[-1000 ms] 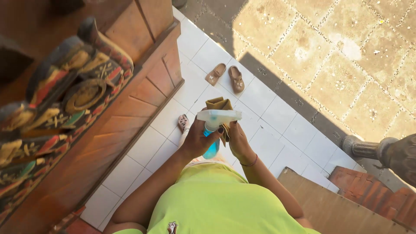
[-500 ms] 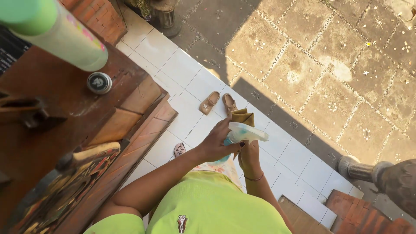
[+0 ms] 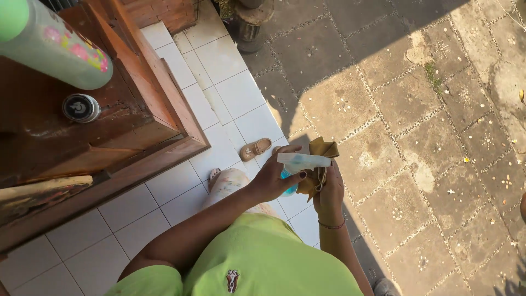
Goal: Cleaning and dusting wooden statues and a wooden sign using a cloth and spray bottle.
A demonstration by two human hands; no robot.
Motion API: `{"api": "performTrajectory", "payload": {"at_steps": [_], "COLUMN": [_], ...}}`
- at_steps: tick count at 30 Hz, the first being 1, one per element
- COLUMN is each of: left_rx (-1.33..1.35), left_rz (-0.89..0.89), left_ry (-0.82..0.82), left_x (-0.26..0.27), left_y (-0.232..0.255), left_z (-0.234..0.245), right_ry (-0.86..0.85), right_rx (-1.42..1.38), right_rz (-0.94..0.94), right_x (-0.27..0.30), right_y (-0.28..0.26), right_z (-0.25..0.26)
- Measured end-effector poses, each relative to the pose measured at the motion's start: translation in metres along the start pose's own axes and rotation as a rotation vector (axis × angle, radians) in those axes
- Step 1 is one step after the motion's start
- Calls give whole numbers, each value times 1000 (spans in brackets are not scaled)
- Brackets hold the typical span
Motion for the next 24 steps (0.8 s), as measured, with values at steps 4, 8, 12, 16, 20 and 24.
{"api": "performTrajectory", "payload": {"at_steps": [4,8,12,16,20,24], "left_rx": [-58,-173,-139,-130,-241,-241], "left_rz": [3,-47,-30,-40,-94,-93], "left_ry": [225,357,502,578,627,722], "left_x": [-22,-50,-77,-100,-109,-123], "left_y": [-14,-33,-35,-29,-25,-32], "left_z": [27,70,104,136,166,193], "right_ry": [-131,-250,-397,-593,-614,-560], "right_rx": [4,18,109,182,147,131], "right_rz": [-46,-56,-99,-35,-87,-267], "right_x": [-53,-115,-158,-210,-256,-292], "right_y": [-7,12,-2,-8,14,4], "right_z": [-22,-55,-89,-111,-130,-185]}}
Point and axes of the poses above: each hand's wrist, its own x-axis away from the middle knuckle, its own z-axis out of the back of the hand, y = z × x, the point moved 1 cm from there along -x, towards the middle knuckle, and after that the axes turned 9 degrees about x, right-handed, at the moved point
